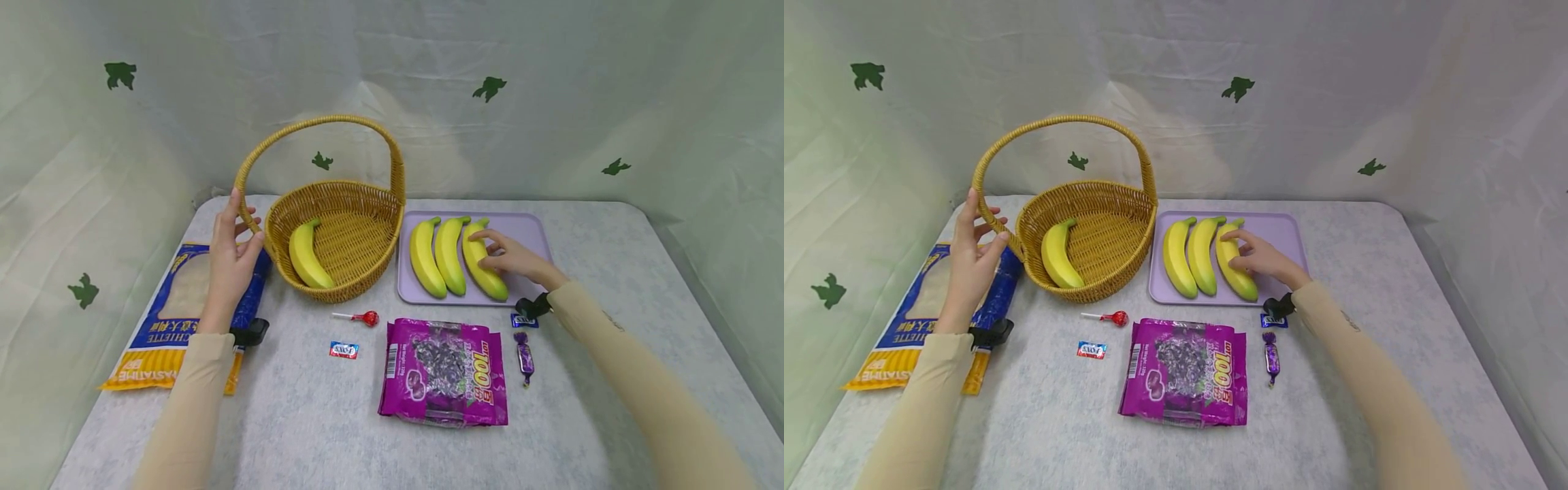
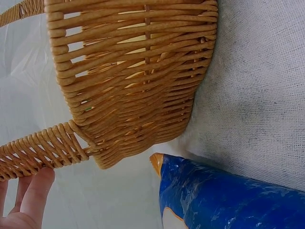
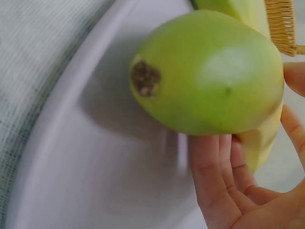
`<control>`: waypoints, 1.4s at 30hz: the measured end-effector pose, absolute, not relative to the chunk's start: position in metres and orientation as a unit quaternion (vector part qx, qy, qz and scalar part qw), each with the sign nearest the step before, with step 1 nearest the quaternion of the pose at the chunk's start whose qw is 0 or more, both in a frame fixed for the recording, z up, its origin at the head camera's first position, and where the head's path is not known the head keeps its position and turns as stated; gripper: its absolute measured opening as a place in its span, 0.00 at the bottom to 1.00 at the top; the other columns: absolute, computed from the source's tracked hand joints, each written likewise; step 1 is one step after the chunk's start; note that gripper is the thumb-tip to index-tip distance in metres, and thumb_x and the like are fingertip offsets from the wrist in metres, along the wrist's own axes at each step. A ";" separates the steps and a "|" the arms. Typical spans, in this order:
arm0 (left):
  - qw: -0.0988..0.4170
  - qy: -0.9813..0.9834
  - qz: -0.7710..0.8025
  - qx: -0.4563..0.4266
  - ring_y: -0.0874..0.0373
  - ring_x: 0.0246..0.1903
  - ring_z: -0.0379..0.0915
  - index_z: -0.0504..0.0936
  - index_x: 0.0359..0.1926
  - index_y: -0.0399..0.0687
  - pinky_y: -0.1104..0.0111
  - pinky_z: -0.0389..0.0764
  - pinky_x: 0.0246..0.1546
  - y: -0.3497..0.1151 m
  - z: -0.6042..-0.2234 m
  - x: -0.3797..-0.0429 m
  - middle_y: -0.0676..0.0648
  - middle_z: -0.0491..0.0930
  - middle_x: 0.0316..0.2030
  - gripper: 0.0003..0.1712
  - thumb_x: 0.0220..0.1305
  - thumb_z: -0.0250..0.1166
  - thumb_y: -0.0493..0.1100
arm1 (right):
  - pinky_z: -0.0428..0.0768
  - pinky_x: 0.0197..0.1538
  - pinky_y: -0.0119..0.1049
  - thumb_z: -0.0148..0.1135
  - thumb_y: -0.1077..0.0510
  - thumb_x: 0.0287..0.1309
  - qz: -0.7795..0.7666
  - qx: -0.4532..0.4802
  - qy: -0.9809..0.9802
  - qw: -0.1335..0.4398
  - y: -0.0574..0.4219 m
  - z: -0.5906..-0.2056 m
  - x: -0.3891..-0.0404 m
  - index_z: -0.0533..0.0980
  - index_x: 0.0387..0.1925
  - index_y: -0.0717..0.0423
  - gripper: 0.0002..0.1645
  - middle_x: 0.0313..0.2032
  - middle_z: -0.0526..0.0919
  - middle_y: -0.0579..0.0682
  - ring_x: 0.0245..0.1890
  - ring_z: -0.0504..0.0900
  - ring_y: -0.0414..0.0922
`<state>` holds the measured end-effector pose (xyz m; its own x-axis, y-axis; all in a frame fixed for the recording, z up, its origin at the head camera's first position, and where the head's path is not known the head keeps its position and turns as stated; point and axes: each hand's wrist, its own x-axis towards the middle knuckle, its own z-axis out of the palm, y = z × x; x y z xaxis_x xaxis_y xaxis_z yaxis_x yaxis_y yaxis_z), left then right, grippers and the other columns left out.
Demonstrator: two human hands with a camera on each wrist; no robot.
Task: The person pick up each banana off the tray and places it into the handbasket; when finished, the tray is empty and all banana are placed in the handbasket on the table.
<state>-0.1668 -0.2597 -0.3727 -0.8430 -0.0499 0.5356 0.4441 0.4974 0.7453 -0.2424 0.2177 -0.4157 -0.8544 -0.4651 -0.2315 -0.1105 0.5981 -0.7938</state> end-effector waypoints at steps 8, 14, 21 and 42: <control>0.253 -0.828 -0.487 -0.117 0.41 0.56 0.68 0.49 0.74 0.60 0.69 0.76 0.49 -0.260 -0.373 -0.168 0.42 0.64 0.58 0.39 0.69 0.54 0.34 | 0.73 0.51 0.52 0.58 0.56 0.63 -0.463 -0.175 0.844 0.206 0.218 -0.405 -0.238 0.61 0.69 0.47 0.34 0.64 0.62 0.61 0.59 0.64 0.58; 0.248 -0.827 -0.492 -0.110 0.40 0.56 0.67 0.48 0.74 0.60 0.69 0.76 0.49 -0.260 -0.374 -0.168 0.42 0.64 0.59 0.40 0.69 0.55 0.33 | 0.75 0.51 0.53 0.59 0.55 0.63 -0.485 -0.192 0.829 0.201 0.205 -0.389 -0.235 0.61 0.69 0.45 0.34 0.62 0.63 0.59 0.59 0.66 0.57; 0.250 -0.834 -0.480 -0.102 0.39 0.56 0.67 0.49 0.74 0.61 0.67 0.76 0.50 -0.259 -0.372 -0.165 0.41 0.64 0.59 0.39 0.70 0.54 0.34 | 0.74 0.53 0.52 0.60 0.56 0.61 -0.505 -0.227 0.802 0.222 0.172 -0.367 -0.228 0.61 0.69 0.45 0.35 0.63 0.61 0.59 0.60 0.64 0.57; 0.266 -0.829 -0.477 -0.119 0.37 0.55 0.67 0.49 0.74 0.59 0.69 0.76 0.49 -0.259 -0.374 -0.168 0.41 0.64 0.58 0.38 0.70 0.53 0.34 | 0.78 0.40 0.42 0.60 0.55 0.62 -0.488 -0.345 0.762 0.249 0.052 -0.342 -0.236 0.64 0.68 0.41 0.33 0.54 0.69 0.52 0.45 0.72 0.49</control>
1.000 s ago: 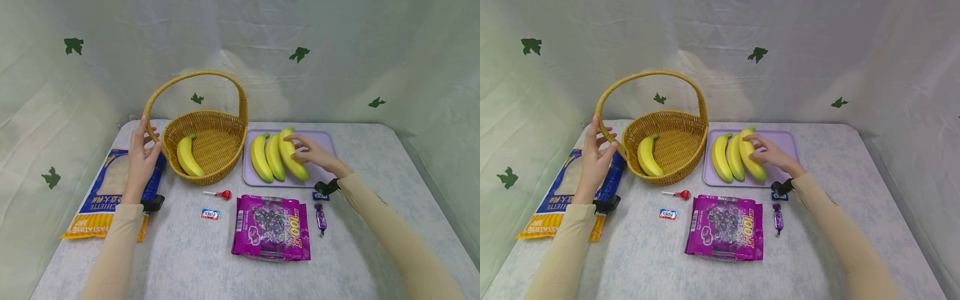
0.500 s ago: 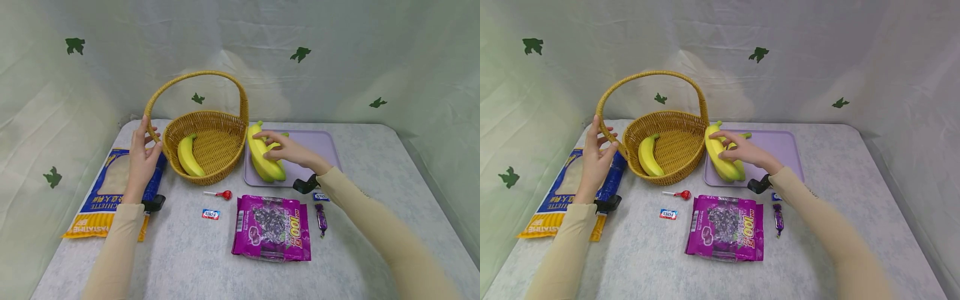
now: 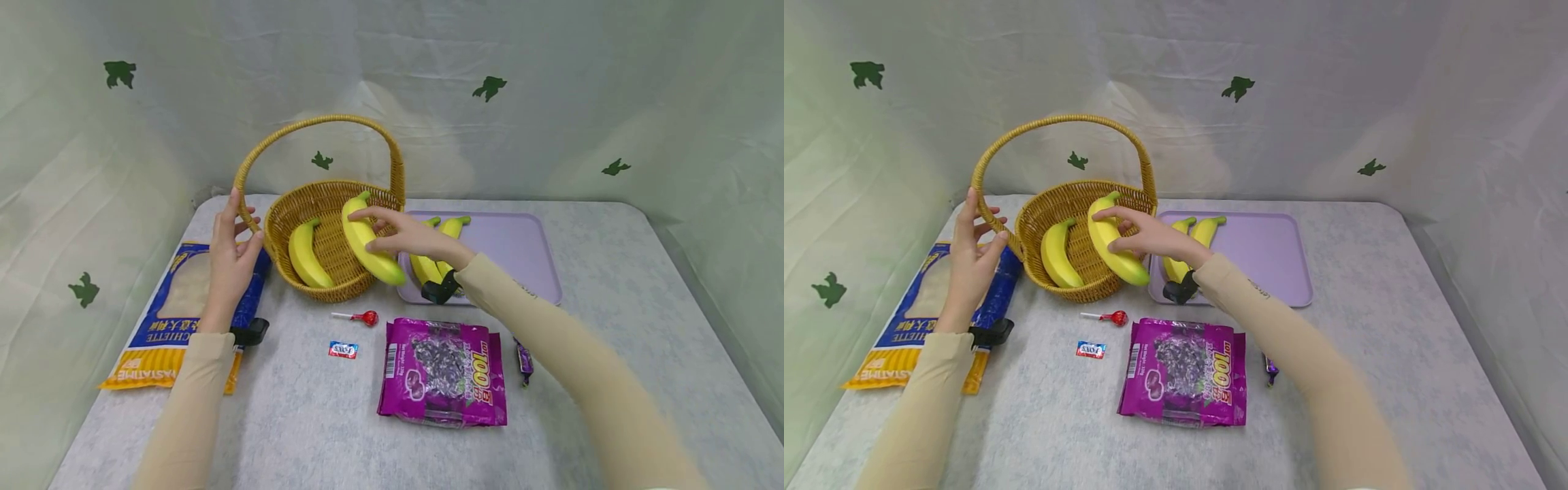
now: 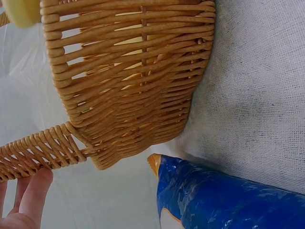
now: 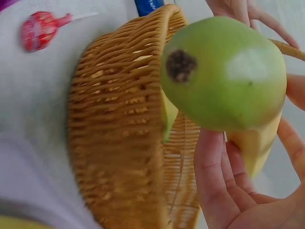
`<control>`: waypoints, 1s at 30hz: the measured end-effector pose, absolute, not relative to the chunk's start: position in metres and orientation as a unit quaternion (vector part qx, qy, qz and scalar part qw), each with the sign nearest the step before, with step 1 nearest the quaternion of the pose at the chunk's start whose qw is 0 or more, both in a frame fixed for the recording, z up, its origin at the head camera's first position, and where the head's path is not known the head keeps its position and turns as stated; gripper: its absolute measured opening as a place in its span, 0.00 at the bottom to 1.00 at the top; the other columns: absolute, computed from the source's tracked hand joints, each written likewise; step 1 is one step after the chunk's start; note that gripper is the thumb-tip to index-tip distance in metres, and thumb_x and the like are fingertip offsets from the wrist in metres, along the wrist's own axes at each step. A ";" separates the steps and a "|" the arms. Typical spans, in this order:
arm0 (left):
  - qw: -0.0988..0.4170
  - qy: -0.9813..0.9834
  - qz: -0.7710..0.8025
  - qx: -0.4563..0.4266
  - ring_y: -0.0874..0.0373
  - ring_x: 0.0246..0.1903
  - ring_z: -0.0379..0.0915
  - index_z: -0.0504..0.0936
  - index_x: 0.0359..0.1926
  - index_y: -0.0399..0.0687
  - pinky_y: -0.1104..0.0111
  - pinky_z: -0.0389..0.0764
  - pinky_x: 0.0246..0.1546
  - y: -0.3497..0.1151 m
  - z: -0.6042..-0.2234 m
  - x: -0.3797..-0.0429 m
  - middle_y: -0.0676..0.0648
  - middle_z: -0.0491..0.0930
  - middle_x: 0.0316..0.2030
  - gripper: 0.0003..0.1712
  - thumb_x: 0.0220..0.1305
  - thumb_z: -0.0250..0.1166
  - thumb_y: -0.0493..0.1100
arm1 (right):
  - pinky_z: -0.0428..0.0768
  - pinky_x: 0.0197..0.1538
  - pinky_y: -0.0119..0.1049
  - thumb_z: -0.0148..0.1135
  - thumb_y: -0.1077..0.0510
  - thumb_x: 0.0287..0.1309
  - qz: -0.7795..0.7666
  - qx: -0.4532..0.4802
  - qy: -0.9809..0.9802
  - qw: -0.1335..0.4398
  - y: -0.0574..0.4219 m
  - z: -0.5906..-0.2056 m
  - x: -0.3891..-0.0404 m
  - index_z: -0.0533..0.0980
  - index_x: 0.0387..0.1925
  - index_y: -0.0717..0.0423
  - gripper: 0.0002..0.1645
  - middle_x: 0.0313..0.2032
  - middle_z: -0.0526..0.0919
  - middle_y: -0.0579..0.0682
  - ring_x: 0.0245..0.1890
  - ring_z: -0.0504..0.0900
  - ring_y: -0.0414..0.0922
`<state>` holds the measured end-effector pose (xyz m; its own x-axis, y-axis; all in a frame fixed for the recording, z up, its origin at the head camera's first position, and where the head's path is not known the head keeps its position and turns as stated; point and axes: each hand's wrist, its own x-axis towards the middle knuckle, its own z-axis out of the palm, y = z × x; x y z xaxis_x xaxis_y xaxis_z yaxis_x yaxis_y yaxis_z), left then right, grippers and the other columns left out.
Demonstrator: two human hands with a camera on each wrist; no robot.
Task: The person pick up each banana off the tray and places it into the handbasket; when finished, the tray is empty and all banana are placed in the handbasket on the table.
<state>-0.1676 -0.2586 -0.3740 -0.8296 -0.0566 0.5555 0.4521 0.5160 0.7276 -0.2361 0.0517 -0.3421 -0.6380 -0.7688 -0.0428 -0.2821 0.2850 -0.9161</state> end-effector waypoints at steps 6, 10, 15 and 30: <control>0.260 -0.831 -0.479 -0.112 0.39 0.55 0.68 0.49 0.74 0.59 0.68 0.76 0.49 -0.259 -0.374 -0.168 0.41 0.64 0.58 0.39 0.69 0.54 0.34 | 0.77 0.41 0.42 0.59 0.57 0.63 -0.505 -0.345 0.754 0.240 0.023 -0.340 -0.245 0.64 0.68 0.43 0.32 0.58 0.69 0.47 0.51 0.69 0.45; 0.257 -0.828 -0.486 -0.111 0.39 0.55 0.68 0.49 0.74 0.59 0.69 0.76 0.49 -0.259 -0.375 -0.168 0.41 0.65 0.58 0.40 0.68 0.55 0.33 | 0.77 0.39 0.44 0.59 0.58 0.63 -0.518 -0.334 0.752 0.233 0.009 -0.340 -0.250 0.64 0.68 0.44 0.32 0.55 0.70 0.48 0.46 0.70 0.48; 0.266 -0.824 -0.486 -0.121 0.38 0.55 0.68 0.49 0.74 0.59 0.71 0.76 0.48 -0.260 -0.376 -0.169 0.41 0.65 0.58 0.40 0.68 0.55 0.33 | 0.79 0.40 0.43 0.59 0.59 0.63 -0.523 -0.313 0.759 0.229 -0.004 -0.344 -0.256 0.63 0.69 0.45 0.33 0.52 0.72 0.52 0.45 0.72 0.46; 0.267 -0.826 -0.482 -0.115 0.39 0.54 0.68 0.49 0.74 0.58 0.74 0.75 0.46 -0.259 -0.376 -0.169 0.37 0.63 0.58 0.40 0.68 0.53 0.29 | 0.74 0.34 0.43 0.59 0.62 0.63 -0.457 -0.293 0.802 0.247 -0.039 -0.368 -0.262 0.64 0.68 0.50 0.33 0.24 0.66 0.49 0.20 0.63 0.39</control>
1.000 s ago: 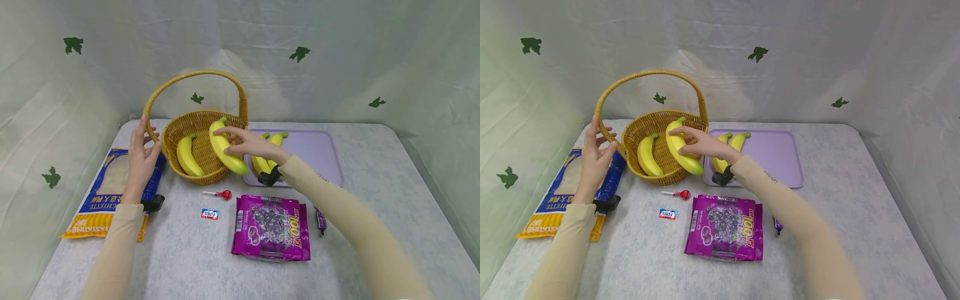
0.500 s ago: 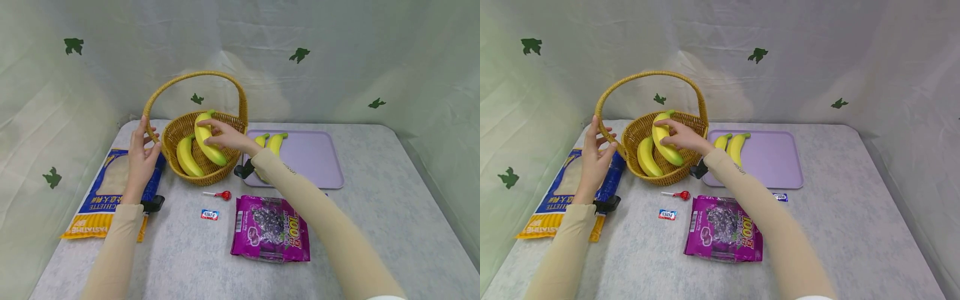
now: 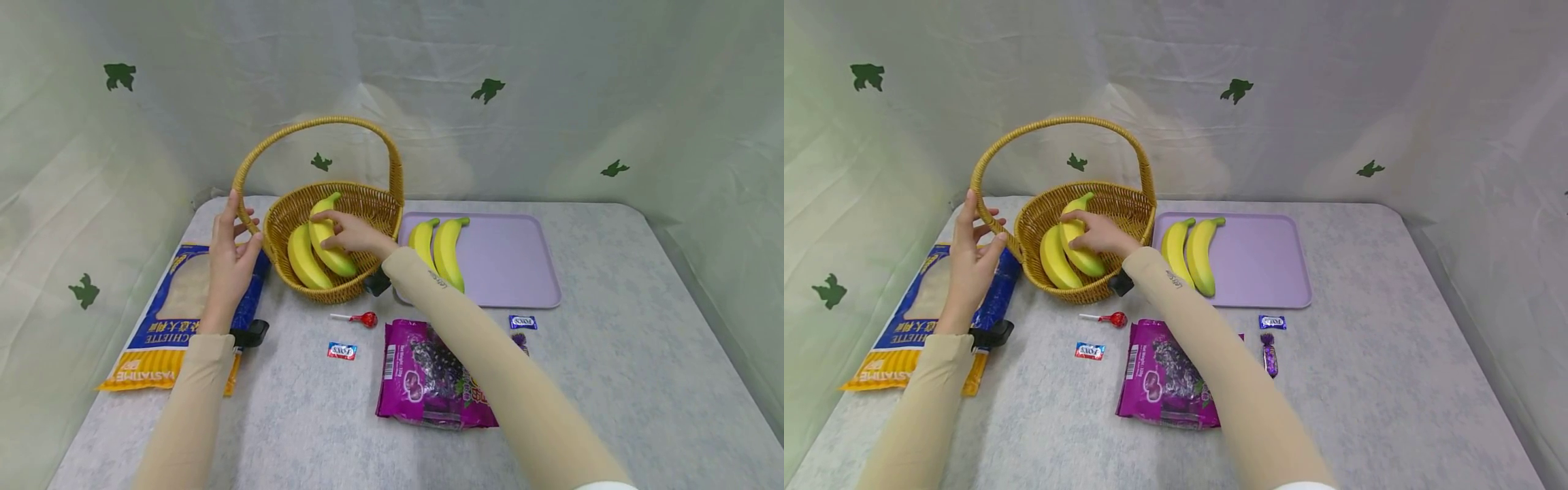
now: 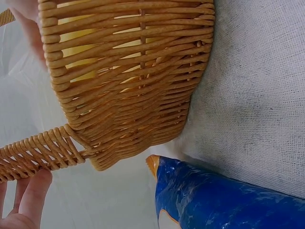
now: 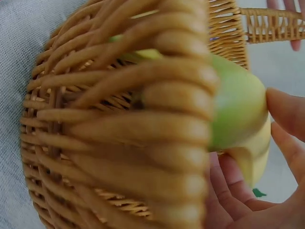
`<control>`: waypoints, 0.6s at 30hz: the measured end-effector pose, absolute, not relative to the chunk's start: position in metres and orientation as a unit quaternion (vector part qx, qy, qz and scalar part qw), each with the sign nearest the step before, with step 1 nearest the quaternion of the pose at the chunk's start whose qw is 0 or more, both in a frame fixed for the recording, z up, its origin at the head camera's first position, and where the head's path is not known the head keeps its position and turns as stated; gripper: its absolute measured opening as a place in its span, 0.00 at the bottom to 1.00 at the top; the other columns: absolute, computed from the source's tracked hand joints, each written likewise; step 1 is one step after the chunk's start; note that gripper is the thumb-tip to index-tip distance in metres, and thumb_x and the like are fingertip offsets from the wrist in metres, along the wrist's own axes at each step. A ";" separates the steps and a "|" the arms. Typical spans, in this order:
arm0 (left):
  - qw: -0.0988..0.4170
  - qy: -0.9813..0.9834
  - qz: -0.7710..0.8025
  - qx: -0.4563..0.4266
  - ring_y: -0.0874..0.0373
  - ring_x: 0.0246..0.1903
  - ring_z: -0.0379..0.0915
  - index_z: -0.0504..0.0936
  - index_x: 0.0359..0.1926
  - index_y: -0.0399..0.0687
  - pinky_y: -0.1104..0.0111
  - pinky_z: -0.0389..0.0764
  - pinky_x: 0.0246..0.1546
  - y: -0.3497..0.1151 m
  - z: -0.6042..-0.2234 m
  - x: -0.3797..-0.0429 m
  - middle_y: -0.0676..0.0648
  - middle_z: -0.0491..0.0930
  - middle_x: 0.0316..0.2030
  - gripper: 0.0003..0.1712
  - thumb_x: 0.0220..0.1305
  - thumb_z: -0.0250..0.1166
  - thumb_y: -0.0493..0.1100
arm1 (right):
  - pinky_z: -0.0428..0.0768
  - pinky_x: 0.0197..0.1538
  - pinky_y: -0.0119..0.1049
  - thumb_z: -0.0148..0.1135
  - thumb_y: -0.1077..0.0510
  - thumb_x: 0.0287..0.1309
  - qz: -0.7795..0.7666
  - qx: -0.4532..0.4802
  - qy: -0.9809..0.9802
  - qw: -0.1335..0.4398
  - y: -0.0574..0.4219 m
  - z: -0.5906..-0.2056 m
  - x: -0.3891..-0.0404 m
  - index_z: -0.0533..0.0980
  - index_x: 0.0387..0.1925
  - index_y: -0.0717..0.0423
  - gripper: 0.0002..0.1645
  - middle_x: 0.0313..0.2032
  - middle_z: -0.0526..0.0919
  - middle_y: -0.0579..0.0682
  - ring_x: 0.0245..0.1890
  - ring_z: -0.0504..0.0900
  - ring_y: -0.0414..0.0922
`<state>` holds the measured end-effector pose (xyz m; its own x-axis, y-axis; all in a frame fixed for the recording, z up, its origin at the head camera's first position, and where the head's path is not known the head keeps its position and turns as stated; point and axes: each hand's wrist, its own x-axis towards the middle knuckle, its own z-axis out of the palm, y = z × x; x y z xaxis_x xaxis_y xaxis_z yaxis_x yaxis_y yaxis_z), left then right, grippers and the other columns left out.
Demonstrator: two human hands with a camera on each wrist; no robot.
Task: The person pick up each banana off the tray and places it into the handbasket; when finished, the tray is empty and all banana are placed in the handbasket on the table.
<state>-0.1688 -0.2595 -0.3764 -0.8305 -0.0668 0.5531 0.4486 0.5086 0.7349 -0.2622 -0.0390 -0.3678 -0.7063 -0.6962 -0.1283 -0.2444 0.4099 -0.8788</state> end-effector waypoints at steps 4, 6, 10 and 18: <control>0.263 -0.826 -0.485 -0.111 0.38 0.55 0.67 0.48 0.74 0.58 0.74 0.75 0.47 -0.260 -0.377 -0.169 0.38 0.63 0.59 0.40 0.68 0.53 0.29 | 0.69 0.30 0.37 0.59 0.63 0.63 -0.436 -0.294 0.811 0.255 -0.042 -0.372 -0.261 0.64 0.68 0.51 0.32 0.26 0.67 0.49 0.19 0.62 0.39; 0.262 -0.828 -0.484 -0.109 0.39 0.55 0.67 0.48 0.74 0.58 0.73 0.75 0.47 -0.261 -0.378 -0.170 0.39 0.63 0.59 0.41 0.68 0.53 0.29 | 0.69 0.32 0.34 0.59 0.63 0.62 -0.425 -0.296 0.816 0.258 -0.043 -0.374 -0.262 0.65 0.68 0.51 0.33 0.37 0.75 0.51 0.24 0.66 0.39; 0.263 -0.829 -0.481 -0.106 0.41 0.56 0.67 0.48 0.74 0.59 0.73 0.75 0.47 -0.261 -0.378 -0.170 0.40 0.63 0.59 0.41 0.68 0.54 0.30 | 0.70 0.39 0.31 0.59 0.65 0.61 -0.401 -0.298 0.823 0.270 -0.047 -0.377 -0.263 0.65 0.68 0.52 0.33 0.64 0.68 0.52 0.39 0.68 0.42; 0.269 -0.824 -0.485 -0.114 0.40 0.55 0.67 0.48 0.74 0.58 0.75 0.75 0.46 -0.260 -0.378 -0.170 0.40 0.64 0.59 0.40 0.68 0.54 0.30 | 0.69 0.36 0.29 0.59 0.67 0.57 -0.354 -0.275 0.850 0.277 -0.053 -0.377 -0.261 0.67 0.67 0.51 0.35 0.65 0.66 0.52 0.38 0.68 0.42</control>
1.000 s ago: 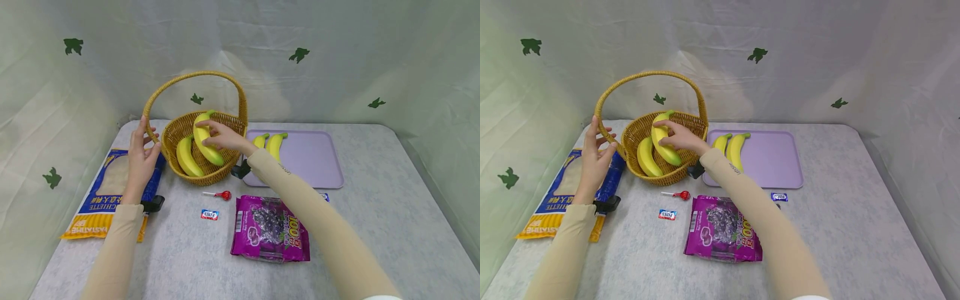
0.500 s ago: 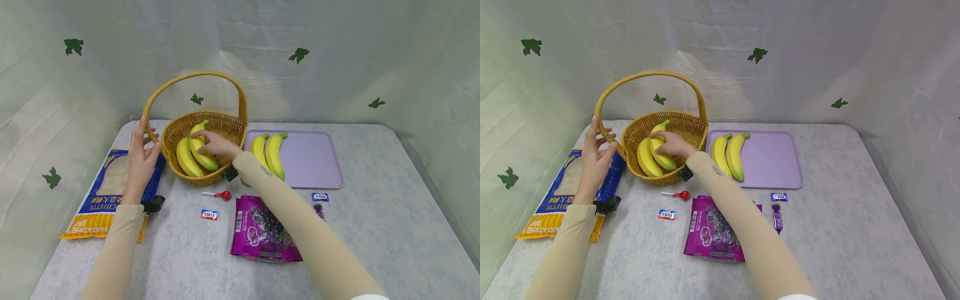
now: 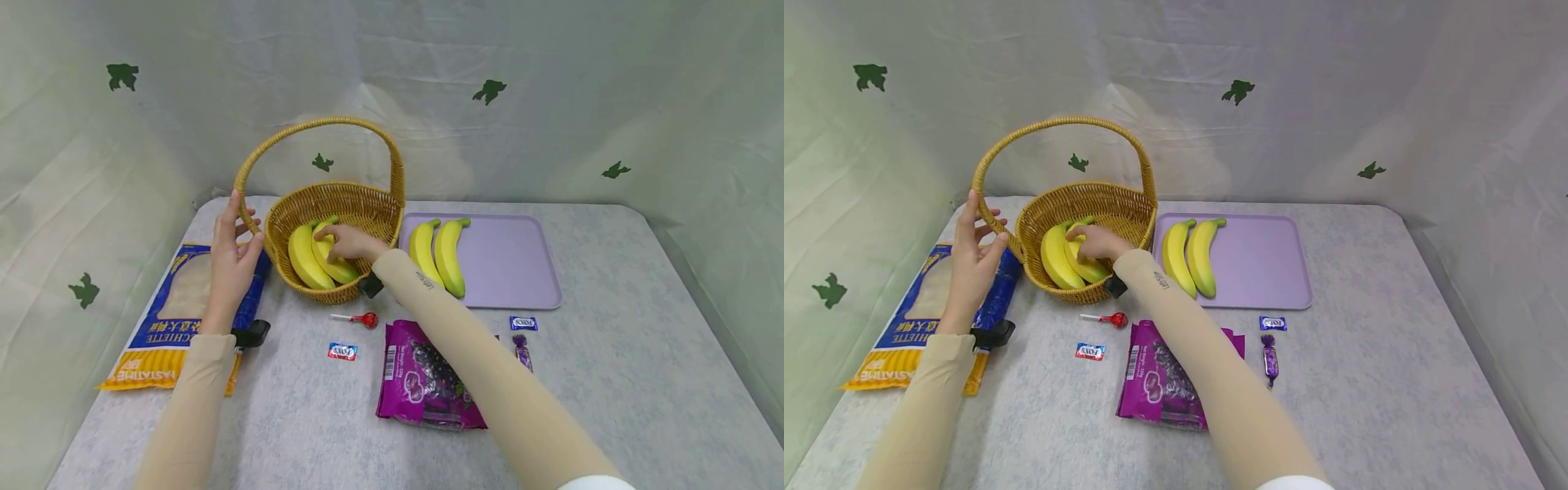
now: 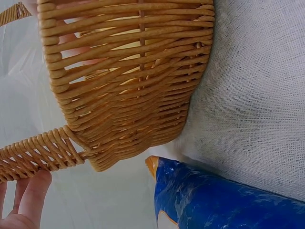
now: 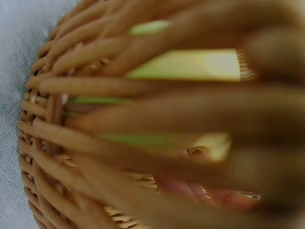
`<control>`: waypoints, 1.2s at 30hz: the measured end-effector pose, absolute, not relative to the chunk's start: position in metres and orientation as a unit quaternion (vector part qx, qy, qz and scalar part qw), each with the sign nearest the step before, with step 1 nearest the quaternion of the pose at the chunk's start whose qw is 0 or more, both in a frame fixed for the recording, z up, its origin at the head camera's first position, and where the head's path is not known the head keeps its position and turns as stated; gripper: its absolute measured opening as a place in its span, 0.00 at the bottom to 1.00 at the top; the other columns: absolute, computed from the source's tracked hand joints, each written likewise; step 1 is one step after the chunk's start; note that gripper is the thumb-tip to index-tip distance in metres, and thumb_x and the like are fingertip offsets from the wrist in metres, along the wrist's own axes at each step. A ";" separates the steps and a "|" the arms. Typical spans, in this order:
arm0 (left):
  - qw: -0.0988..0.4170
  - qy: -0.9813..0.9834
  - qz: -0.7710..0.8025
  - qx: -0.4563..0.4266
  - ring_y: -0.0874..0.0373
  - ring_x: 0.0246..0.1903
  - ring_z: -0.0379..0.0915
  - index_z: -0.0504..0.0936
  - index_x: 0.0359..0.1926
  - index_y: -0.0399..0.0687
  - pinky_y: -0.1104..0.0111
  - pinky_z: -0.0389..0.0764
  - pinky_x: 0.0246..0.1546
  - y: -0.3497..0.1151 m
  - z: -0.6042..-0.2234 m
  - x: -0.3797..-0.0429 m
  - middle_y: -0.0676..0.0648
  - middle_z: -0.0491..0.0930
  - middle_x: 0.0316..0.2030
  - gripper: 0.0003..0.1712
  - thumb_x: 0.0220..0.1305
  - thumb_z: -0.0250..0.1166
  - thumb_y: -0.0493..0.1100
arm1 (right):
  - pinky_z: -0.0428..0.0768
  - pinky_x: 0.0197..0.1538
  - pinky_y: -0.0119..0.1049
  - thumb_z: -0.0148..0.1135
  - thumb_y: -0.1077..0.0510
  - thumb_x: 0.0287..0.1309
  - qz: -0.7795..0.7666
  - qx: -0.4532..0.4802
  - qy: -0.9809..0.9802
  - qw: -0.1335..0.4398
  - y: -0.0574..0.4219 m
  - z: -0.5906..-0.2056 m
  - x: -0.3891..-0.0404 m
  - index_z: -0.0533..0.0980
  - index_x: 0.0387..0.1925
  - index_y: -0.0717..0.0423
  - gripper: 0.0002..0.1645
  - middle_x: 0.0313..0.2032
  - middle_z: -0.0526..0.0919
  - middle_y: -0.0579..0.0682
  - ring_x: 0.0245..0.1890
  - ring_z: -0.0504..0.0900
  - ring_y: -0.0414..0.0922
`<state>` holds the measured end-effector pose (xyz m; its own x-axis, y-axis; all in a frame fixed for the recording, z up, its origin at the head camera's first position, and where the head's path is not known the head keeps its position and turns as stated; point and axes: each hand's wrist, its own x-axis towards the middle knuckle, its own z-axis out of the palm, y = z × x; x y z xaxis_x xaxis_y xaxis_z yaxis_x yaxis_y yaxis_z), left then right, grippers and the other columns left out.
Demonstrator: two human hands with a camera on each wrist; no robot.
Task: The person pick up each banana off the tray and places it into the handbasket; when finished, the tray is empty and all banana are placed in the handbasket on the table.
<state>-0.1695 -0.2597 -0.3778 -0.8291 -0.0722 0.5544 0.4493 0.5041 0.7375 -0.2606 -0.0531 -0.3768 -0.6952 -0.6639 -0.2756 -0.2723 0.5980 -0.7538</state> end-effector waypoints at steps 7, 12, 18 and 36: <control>0.267 -0.824 -0.488 -0.110 0.42 0.55 0.67 0.49 0.74 0.59 0.76 0.74 0.45 -0.259 -0.376 -0.168 0.40 0.64 0.59 0.40 0.69 0.54 0.32 | 0.69 0.31 0.31 0.58 0.68 0.58 -0.356 -0.287 0.840 0.292 -0.048 -0.376 -0.263 0.66 0.67 0.52 0.35 0.51 0.72 0.57 0.27 0.64 0.41; 0.262 -0.825 -0.490 -0.103 0.41 0.56 0.67 0.48 0.74 0.59 0.72 0.76 0.48 -0.258 -0.377 -0.168 0.41 0.64 0.59 0.40 0.69 0.54 0.33 | 0.77 0.46 0.41 0.57 0.66 0.60 -0.407 -0.294 0.812 0.299 -0.032 -0.370 -0.266 0.66 0.66 0.56 0.32 0.54 0.71 0.63 0.42 0.73 0.46; 0.268 -0.823 -0.488 -0.113 0.38 0.55 0.67 0.49 0.74 0.57 0.73 0.75 0.48 -0.256 -0.374 -0.166 0.39 0.63 0.59 0.39 0.68 0.53 0.31 | 0.77 0.50 0.51 0.57 0.65 0.63 -0.498 -0.281 0.774 0.271 -0.005 -0.363 -0.267 0.68 0.63 0.59 0.27 0.55 0.73 0.65 0.48 0.77 0.52; 0.275 -0.822 -0.486 -0.115 0.39 0.55 0.68 0.50 0.74 0.59 0.78 0.74 0.44 -0.258 -0.378 -0.168 0.38 0.64 0.58 0.39 0.69 0.54 0.32 | 0.77 0.46 0.55 0.56 0.61 0.65 -0.576 -0.221 0.764 0.189 0.122 -0.382 -0.267 0.67 0.64 0.58 0.27 0.53 0.73 0.66 0.47 0.77 0.59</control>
<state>-0.1682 -0.2579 -0.3779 -0.8223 -0.0782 0.5637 0.4561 0.5018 0.7349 -0.2667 0.1218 -0.3815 -0.8308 -0.5556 -0.0331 -0.1215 0.2392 -0.9633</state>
